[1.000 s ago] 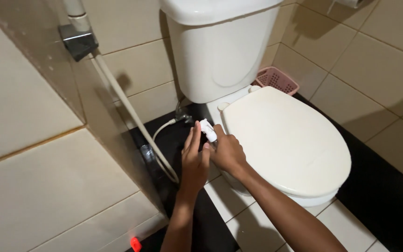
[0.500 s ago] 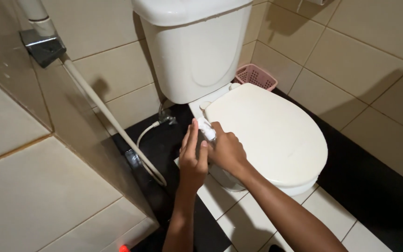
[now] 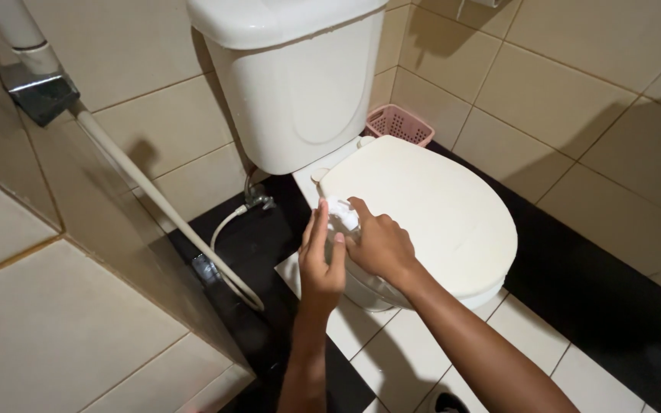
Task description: The person cleans a white toilet in a bathroom. They first use a handheld bidet sprayer to rinse the toilet bowl and seat. Then, they apply a cleaning liquid from a white bottle onto the toilet seat and lid. Finally, they wipe the toilet seat and tank with a green cloth.
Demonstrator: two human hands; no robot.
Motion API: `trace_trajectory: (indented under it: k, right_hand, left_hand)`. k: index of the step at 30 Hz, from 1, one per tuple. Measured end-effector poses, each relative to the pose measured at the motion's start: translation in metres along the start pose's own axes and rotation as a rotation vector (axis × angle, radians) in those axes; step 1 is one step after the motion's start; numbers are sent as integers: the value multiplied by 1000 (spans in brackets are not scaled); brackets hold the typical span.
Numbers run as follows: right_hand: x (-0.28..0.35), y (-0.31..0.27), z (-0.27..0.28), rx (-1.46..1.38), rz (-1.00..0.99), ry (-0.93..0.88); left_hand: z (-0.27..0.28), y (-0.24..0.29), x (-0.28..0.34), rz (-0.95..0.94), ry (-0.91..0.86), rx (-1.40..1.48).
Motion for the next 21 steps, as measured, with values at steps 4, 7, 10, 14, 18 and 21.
trace_trajectory:
  k: [4,7,10,14,18,21]
  right_hand:
    - [4,7,7,-30,-67,-17]
    - [3,19,4,94,-68,-51]
    - [5,28,10,95,-94,-22]
    - [7,35,13,42,-99,-7]
    - [9,42,14,44,-129,-16]
    - [19,41,22,56,-230,-69]
  left_hand:
    - [-10,-1,1,41,12,-54]
    - [-18,3,4,60,5,73]
    - [-29,3,5,140,-45,123]
    - [-40,1,9,96,-42,36]
    - [-50,0,10,153,-61,28]
    - [-57,-2,12,256,-110,14]
Point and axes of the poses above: each hand's wrist, its own x-axis away from the middle knuckle, its own z-axis out of the back of the hand, y = z × x, the point moved 9 cm from there along -x, towards the middle knuckle, and after that the axes turned 2 degrees about -x, right-handed, at the moved point
